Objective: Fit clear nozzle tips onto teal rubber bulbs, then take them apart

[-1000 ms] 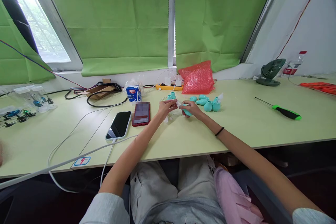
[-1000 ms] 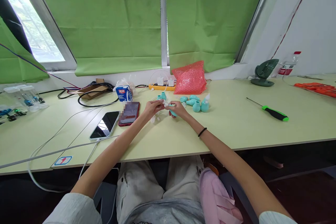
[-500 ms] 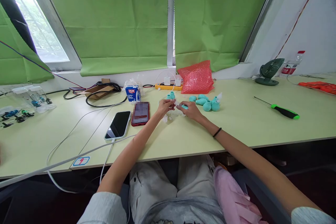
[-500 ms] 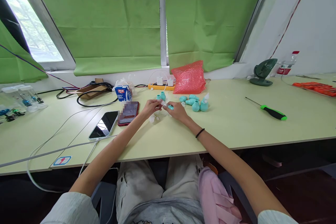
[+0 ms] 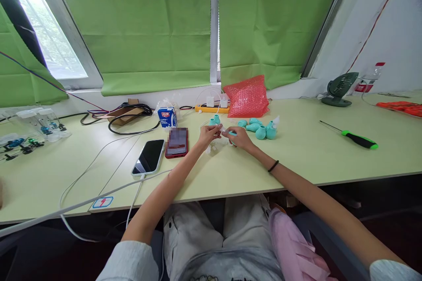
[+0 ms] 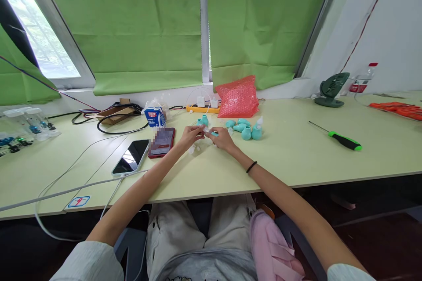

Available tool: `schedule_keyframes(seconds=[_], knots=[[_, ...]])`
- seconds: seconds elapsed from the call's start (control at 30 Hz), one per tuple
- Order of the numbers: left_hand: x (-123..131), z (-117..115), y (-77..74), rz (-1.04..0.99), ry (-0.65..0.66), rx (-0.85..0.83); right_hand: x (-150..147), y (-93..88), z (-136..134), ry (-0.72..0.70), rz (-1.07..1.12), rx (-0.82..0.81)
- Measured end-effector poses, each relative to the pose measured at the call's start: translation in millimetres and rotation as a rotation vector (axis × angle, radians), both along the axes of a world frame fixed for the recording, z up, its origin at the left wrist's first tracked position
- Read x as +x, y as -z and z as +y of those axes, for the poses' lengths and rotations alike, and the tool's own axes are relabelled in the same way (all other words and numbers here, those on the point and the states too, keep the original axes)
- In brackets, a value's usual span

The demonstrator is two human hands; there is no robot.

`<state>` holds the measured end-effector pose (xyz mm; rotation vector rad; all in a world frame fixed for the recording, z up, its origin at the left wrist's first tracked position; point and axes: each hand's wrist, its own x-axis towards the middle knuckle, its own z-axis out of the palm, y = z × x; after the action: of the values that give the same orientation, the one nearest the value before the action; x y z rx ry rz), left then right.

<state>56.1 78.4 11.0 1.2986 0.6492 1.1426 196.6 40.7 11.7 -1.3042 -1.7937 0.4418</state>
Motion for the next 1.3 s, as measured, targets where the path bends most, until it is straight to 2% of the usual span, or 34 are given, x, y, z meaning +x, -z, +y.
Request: schedule_keyframes(seconds=[0.23, 0.6, 0.83, 0.93, 1.17, 1.3], knots=[[2.2, 1.7, 1.1, -0.085, 0.041, -0.071, -2.5, -5.9, -1.1, -0.119, 0.295, -0.193], [1.7, -3.4, -3.0, -0.108, 0.102, 0.009, -2.2, -9.8, -1.0, -0.262, 0.592, -0.391], [3.4, -6.7, -13.1, -0.133, 0.078, -0.051, -6.1, -9.4, -0.4, -0.347, 0.599, -0.274], [2.6, -8.8, -16.7, -0.106, 0.062, -0.017, -6.8, -9.4, 1.1, -0.412, 0.600, -0.238], [-2.3, -11.9, -18.9, -0.024, 0.099, 0.058, -3.4, -7.2, 2.1, -0.459, 0.596, -0.278], [-5.3, -11.0, -20.7, 0.028, 0.104, 0.094, -2.7, -8.7, 0.0, -0.439, 0.593, -0.291]])
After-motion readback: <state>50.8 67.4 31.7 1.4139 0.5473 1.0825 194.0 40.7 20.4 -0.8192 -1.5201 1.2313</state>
